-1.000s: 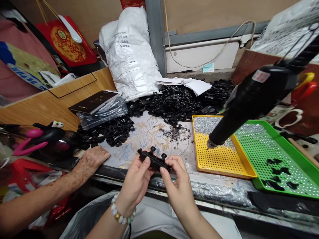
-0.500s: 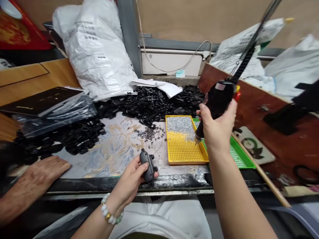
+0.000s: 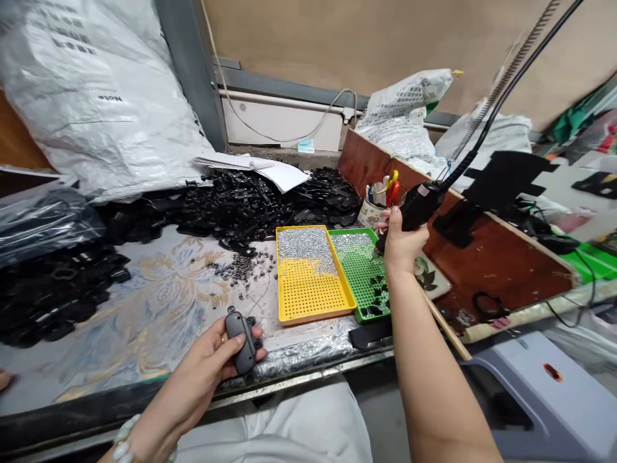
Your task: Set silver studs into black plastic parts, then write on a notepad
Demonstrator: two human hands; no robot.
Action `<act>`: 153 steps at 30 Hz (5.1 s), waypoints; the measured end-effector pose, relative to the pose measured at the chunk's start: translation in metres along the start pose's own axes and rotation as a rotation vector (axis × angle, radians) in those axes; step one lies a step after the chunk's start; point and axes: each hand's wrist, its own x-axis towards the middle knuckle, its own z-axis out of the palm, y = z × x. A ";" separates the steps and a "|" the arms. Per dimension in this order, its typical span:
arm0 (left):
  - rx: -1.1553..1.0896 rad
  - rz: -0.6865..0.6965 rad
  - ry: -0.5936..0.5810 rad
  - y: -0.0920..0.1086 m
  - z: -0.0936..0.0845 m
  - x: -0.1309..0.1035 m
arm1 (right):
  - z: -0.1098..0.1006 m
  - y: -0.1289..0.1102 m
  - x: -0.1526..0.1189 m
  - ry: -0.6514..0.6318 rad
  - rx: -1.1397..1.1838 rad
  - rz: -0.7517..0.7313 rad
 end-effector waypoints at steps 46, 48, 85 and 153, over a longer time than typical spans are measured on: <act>-0.094 0.043 -0.003 0.001 -0.001 -0.005 | 0.060 -0.146 -0.130 -0.394 0.492 0.306; -0.106 0.041 -0.013 0.001 -0.002 -0.006 | 0.069 -0.151 -0.149 -0.471 0.502 0.349; -0.240 0.144 0.049 -0.007 -0.006 -0.005 | -0.010 -0.096 -0.109 -0.574 -0.473 -0.599; -0.152 0.073 -0.006 -0.006 -0.008 -0.003 | 0.110 -0.020 -0.098 -0.375 0.244 0.208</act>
